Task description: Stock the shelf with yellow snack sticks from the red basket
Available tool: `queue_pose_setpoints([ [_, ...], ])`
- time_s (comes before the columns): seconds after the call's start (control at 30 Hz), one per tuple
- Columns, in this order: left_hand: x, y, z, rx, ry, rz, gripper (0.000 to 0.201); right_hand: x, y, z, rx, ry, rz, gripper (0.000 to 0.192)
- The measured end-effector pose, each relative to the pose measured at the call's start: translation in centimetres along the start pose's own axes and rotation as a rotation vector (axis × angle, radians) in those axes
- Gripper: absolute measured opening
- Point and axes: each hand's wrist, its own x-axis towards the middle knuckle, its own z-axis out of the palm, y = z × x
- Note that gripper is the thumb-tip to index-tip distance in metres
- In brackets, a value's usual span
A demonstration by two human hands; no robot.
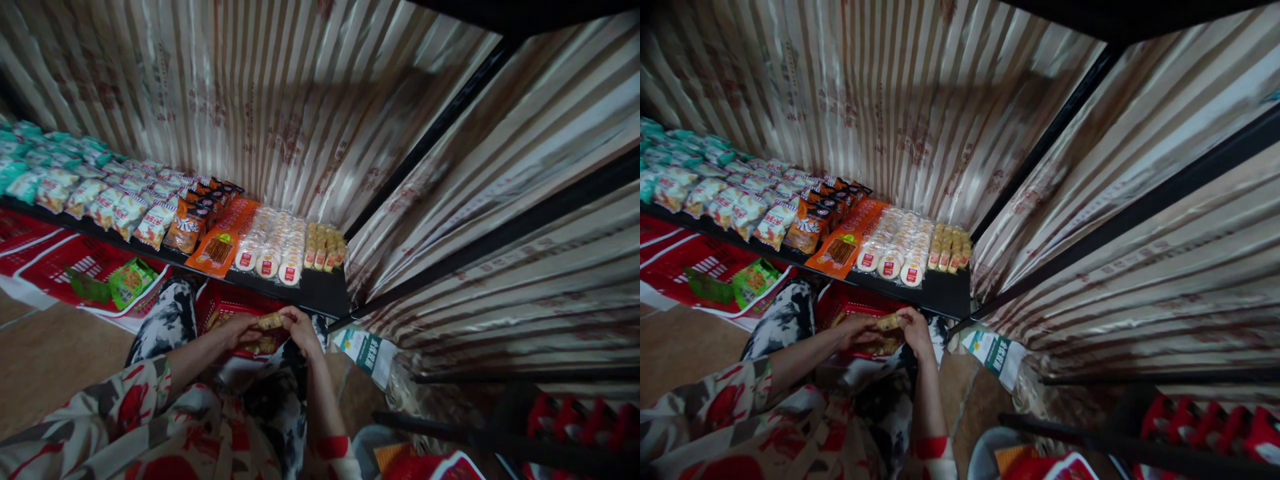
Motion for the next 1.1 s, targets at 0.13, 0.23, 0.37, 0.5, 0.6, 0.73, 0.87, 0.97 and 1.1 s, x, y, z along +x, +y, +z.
queue_pose_setpoints([
  [0.13,-0.6,0.7,1.2,-0.097,-0.068,-0.007,0.007,-1.2,-0.9,-1.1,-0.083,0.012,-0.1,0.016],
  [0.23,-0.6,1.1,2.0,-0.128,-0.103,0.033,0.007,-2.2,-1.4,-2.1,-0.066,-0.002,-0.125,0.016],
  [0.37,-0.6,1.8,3.1,-0.159,-0.083,0.089,0.007,-3.4,-1.6,-3.2,-0.077,-0.022,-0.147,0.019],
  [0.5,-1.0,2.7,4.5,-0.132,-0.086,0.142,0.012,-4.3,-1.7,-4.0,-0.098,0.001,-0.146,0.017],
  [0.6,-1.6,3.4,5.5,-0.106,-0.082,0.182,0.016,-4.5,-1.7,-4.4,-0.06,0.029,-0.161,0.017],
  [0.73,-1.5,4.1,6.6,-0.08,-0.07,0.214,0.02,-4.2,-1.3,-5.0,-0.03,0.103,-0.207,0.018],
  [0.87,-0.8,4.2,7.4,-0.062,-0.099,0.239,0.026,-3.6,-0.5,-5.6,0.07,0.195,-0.175,0.019],
  [0.97,-0.6,4.1,8.0,-0.053,-0.096,0.241,0.033,-3.0,0.0,-6.1,0.151,0.241,-0.123,0.02],
  [1.1,-0.8,4.1,9.2,-0.053,-0.102,0.238,0.037,-2.2,0.0,-6.9,0.163,0.297,-0.095,0.018],
])
